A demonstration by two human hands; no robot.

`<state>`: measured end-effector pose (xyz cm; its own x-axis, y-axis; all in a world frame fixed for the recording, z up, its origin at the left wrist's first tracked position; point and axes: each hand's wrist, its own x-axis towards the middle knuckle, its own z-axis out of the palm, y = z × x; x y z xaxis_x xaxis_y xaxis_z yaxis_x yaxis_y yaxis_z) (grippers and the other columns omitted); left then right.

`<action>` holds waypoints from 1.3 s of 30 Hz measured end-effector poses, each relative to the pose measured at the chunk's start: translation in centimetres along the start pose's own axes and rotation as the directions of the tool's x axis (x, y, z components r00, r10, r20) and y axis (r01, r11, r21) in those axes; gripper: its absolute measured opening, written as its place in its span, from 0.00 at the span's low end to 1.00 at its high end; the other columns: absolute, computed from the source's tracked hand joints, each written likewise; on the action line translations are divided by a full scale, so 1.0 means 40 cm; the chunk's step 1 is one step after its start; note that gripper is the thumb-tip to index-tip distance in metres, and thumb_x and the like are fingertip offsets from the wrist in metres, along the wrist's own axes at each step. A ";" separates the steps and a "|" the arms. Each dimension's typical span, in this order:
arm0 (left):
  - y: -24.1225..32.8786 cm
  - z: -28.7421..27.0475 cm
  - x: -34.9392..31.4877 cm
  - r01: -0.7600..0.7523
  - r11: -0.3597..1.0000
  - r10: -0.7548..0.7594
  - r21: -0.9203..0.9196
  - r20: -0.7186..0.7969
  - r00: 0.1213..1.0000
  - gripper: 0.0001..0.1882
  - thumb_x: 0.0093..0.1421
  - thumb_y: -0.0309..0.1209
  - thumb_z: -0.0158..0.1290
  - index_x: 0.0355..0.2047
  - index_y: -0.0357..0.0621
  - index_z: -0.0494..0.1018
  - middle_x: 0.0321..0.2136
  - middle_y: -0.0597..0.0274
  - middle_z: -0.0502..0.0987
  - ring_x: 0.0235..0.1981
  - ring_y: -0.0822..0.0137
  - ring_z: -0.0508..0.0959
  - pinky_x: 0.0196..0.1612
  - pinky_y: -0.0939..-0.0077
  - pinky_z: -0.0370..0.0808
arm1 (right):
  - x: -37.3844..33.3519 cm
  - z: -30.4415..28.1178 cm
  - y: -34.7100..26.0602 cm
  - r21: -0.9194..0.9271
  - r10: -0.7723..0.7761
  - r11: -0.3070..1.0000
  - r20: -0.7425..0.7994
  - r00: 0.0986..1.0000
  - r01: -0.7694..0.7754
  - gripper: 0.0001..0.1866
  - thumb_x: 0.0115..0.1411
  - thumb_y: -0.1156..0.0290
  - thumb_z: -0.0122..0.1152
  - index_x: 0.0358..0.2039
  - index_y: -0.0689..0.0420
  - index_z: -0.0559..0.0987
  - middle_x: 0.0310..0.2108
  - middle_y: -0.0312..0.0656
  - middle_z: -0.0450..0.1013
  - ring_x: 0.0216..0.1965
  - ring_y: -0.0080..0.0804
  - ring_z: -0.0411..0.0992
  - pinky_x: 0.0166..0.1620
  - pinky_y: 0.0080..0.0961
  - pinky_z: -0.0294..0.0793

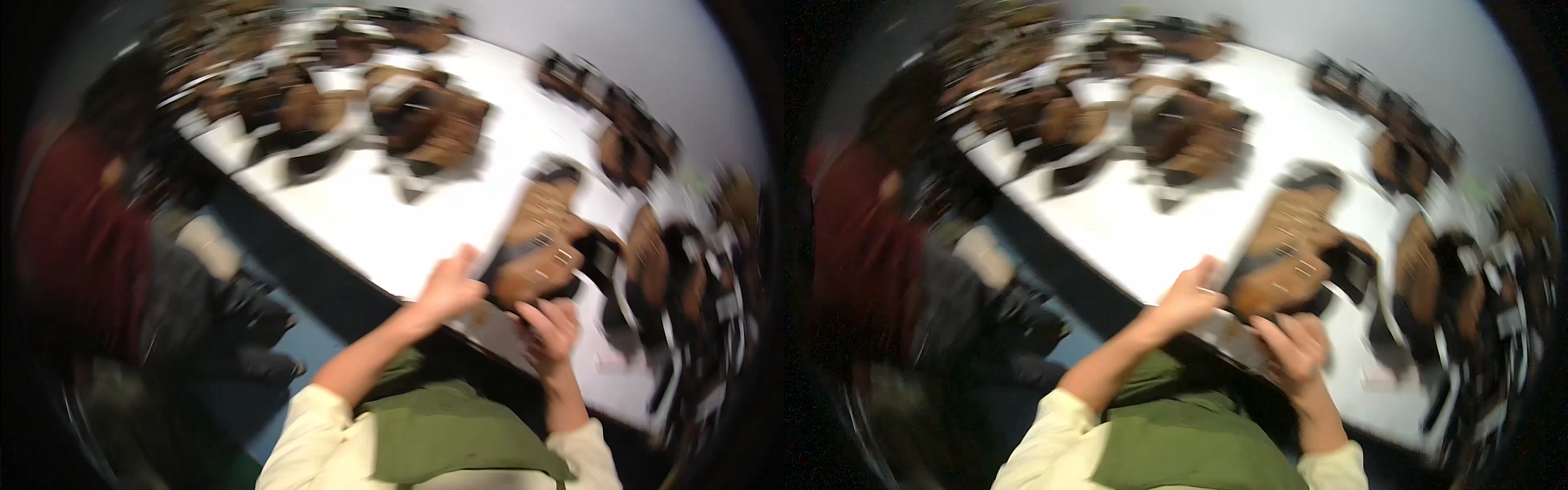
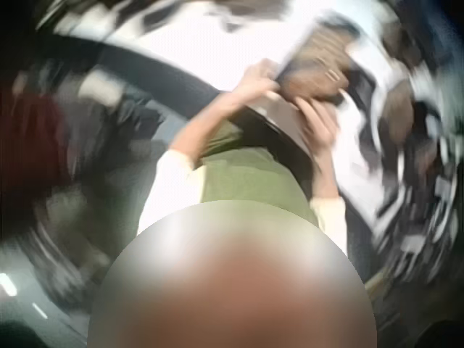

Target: The person trims excess laces from brown high-top shoes using scissors. They pick up each shoe, cut the lace ends, and place the shoe back on the table. The process is repeated for multiple shoes.

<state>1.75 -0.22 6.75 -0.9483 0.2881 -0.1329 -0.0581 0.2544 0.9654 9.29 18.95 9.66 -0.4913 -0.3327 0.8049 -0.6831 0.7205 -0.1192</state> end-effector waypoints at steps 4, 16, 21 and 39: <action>0.018 0.030 0.018 -0.080 0.996 0.082 0.033 -0.041 0.996 0.16 0.46 0.17 0.52 0.38 0.34 0.70 0.24 0.65 0.74 0.25 0.77 0.72 0.28 0.83 0.70 | -0.062 -0.001 0.053 0.062 0.087 0.995 -0.058 0.994 -0.084 0.18 0.43 0.74 0.72 0.38 0.53 0.81 0.26 0.37 0.73 0.22 0.32 0.66 0.26 0.26 0.64; 0.038 0.072 0.047 -0.008 0.966 0.054 -0.258 0.173 0.983 0.15 0.48 0.18 0.48 0.39 0.31 0.69 0.27 0.64 0.75 0.27 0.79 0.72 0.33 0.85 0.70 | -0.114 -0.047 0.068 0.093 0.377 0.925 -0.111 0.920 -0.368 0.20 0.40 0.71 0.78 0.35 0.56 0.79 0.27 0.40 0.74 0.29 0.36 0.66 0.33 0.27 0.66; 0.058 0.073 0.046 -0.026 0.988 0.053 -0.153 0.178 0.983 0.15 0.49 0.16 0.49 0.39 0.32 0.69 0.29 0.66 0.74 0.30 0.77 0.73 0.36 0.84 0.70 | -0.109 -0.055 0.079 0.104 0.363 0.930 -0.119 0.924 -0.351 0.21 0.41 0.72 0.77 0.38 0.54 0.79 0.28 0.38 0.73 0.27 0.34 0.66 0.31 0.25 0.66; -0.001 0.056 -0.038 -0.083 0.939 0.121 -0.333 0.096 0.988 0.21 0.54 0.21 0.60 0.48 0.30 0.69 0.38 0.57 0.77 0.27 0.78 0.74 0.29 0.85 0.73 | -0.019 -0.082 0.069 0.145 0.548 0.833 -0.077 0.833 -0.534 0.20 0.42 0.74 0.76 0.37 0.58 0.79 0.30 0.38 0.73 0.31 0.29 0.66 0.34 0.22 0.66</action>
<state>3.90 1.39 6.44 -0.9140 0.4041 -0.0356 -0.0797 -0.0929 0.9925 9.54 23.17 10.62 -0.7420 0.1643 0.6500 -0.3849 0.6894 -0.6137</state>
